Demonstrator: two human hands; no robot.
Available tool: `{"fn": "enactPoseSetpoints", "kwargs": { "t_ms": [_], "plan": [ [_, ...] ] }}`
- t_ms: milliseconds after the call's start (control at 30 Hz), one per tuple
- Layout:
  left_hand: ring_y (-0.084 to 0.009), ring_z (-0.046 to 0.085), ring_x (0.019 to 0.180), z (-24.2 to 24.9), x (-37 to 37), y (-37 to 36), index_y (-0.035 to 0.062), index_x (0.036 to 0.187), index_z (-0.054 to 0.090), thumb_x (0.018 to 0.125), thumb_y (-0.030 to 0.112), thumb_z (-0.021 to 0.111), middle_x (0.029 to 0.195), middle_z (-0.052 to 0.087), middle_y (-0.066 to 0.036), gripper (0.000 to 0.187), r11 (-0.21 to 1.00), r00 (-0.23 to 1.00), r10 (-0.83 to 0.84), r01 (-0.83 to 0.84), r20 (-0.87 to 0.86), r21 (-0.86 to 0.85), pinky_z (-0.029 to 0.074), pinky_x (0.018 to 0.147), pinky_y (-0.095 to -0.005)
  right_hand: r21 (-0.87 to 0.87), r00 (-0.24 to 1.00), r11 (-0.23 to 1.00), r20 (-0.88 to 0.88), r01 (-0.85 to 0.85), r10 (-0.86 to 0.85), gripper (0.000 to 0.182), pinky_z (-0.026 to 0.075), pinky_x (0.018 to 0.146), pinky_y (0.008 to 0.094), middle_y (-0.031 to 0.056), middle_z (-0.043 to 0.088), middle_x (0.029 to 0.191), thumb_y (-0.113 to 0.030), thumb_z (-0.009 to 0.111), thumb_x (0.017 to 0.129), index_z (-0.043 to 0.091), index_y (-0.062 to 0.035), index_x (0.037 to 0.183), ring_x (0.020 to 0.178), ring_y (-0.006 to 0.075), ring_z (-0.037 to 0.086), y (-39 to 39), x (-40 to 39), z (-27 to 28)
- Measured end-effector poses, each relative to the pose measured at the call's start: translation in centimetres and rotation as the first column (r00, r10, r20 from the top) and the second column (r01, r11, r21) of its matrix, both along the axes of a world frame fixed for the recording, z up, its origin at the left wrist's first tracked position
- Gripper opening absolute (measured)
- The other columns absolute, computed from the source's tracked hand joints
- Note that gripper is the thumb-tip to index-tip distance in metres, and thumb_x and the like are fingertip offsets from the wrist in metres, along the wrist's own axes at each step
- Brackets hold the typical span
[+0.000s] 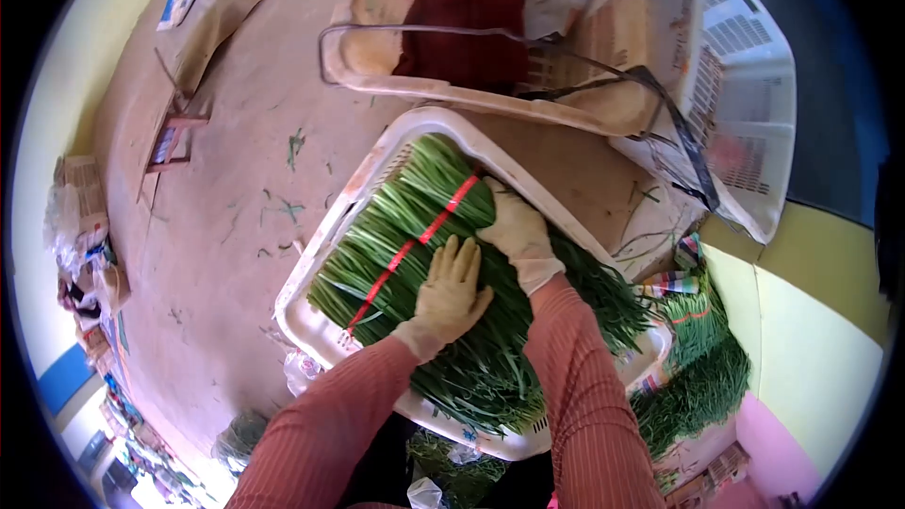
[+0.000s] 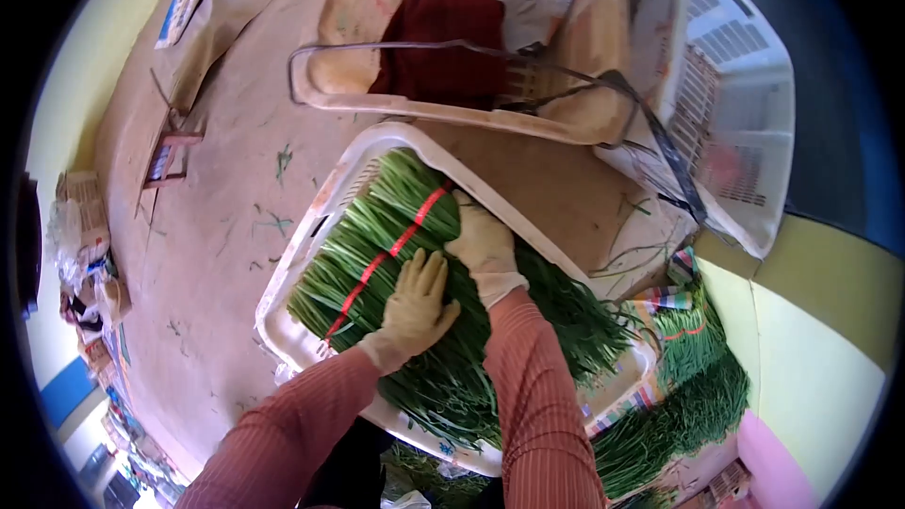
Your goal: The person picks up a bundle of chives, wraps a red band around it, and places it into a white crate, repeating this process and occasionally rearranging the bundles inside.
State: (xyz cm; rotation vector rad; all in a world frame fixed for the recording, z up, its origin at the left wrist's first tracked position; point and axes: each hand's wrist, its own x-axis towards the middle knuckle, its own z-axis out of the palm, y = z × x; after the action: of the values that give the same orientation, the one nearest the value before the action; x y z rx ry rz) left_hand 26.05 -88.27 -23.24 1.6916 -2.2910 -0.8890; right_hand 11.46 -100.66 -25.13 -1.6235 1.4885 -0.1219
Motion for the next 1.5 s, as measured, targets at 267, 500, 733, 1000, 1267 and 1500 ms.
{"fn": "enactPoseSetpoints", "kwargs": {
  "t_ms": [267, 500, 733, 1000, 1267, 1500],
  "plan": [
    [-0.0431, 0.036, 0.139, -1.6, 2.3, -10.5, 0.0004, 0.141, 0.046, 0.091, 0.024, 0.06, 0.144, 0.045, -0.019, 0.057, 0.927, 0.997, -0.036, 0.056, 0.063, -0.37, 0.027, 0.117, -0.053, -0.342, 0.81, 0.878, -0.581, -0.335, 0.082, 0.091, 0.041, 0.103, 0.0435, 0.0197, 0.047, 0.139, -0.042, 0.076, 0.078, 0.034, -0.0048, 0.15, 0.13, 0.0312, 0.046, 4.6, 0.0, 3.5],
    [-0.0418, 0.027, 0.143, -5.9, -0.5, -10.8, 0.008, 0.145, 0.043, 0.096, 0.031, 0.052, 0.148, 0.041, -0.013, 0.055, 0.924, 0.912, -0.189, 0.291, 0.364, -0.249, 0.015, 0.119, -0.0578, -0.449, 0.925, 0.881, -0.377, -0.151, -0.034, 0.088, 0.03, 0.112, 0.0495, 0.0172, 0.039, 0.15, -0.053, 0.062, 0.086, 0.031, -0.004, 0.151, 0.137, 0.0326, 0.038, 9.0, -5.6, -0.2],
    [-0.0404, 0.026, 0.145, -0.8, -5.6, -7.3, 0.0024, 0.148, 0.038, 0.098, 0.029, 0.05, 0.15, 0.04, -0.018, 0.058, 0.899, 0.92, -0.257, 0.339, 0.295, -0.277, 0.017, 0.119, -0.0561, -0.403, 0.891, 0.9, -0.453, -0.167, -0.037, 0.086, 0.032, 0.11, 0.0481, 0.0105, 0.041, 0.149, -0.051, 0.066, 0.082, 0.036, -0.0091, 0.15, 0.133, 0.0289, 0.041, 11.7, -8.7, 3.8],
    [-0.0458, 0.028, 0.14, -4.2, -12.2, -3.2, 0.011, 0.148, 0.04, 0.094, 0.035, 0.052, 0.151, 0.036, -0.018, 0.06, 0.803, 0.782, -0.463, 0.569, 0.417, -0.176, 0.015, 0.119, -0.0592, -0.485, 0.939, 0.857, -0.179, 0.175, -0.293, 0.073, 0.025, 0.116, 0.0526, 0.0097, 0.042, 0.145, -0.048, 0.068, 0.081, 0.044, -0.026, 0.146, 0.135, 0.0333, 0.039, 18.0, -15.8, -0.7],
    [-0.0484, 0.033, 0.137, 4.7, -13.7, 1.3, 0.0081, 0.148, 0.039, 0.098, 0.028, 0.051, 0.149, 0.039, -0.022, 0.055, 0.91, 0.86, -0.271, 0.375, 0.432, -0.176, 0.024, 0.116, -0.0573, -0.454, 0.979, 0.868, 0.066, 0.201, -0.192, 0.055, 0.037, 0.108, 0.0397, 0.0136, 0.056, 0.125, -0.027, 0.065, 0.087, 0.053, 0.0031, 0.132, 0.12, 0.0295, 0.05, 23.9, -20.5, 12.9],
    [-0.0483, 0.039, 0.132, 8.4, -18.2, 20.3, -0.001, 0.138, 0.047, 0.093, 0.024, 0.056, 0.142, 0.043, -0.027, 0.052, 0.993, 0.976, 0.052, -0.028, 0.214, -0.112, 0.029, 0.112, -0.057, -0.085, 0.993, 0.989, 0.028, 0.119, -0.117, 0.011, 0.051, 0.061, 0.0438, 0.012, 0.062, 0.077, -0.016, 0.058, 0.09, 0.064, -0.0083, 0.095, 0.071, 0.0315, 0.065, 38.7, -29.0, 13.6]
  ]
}}
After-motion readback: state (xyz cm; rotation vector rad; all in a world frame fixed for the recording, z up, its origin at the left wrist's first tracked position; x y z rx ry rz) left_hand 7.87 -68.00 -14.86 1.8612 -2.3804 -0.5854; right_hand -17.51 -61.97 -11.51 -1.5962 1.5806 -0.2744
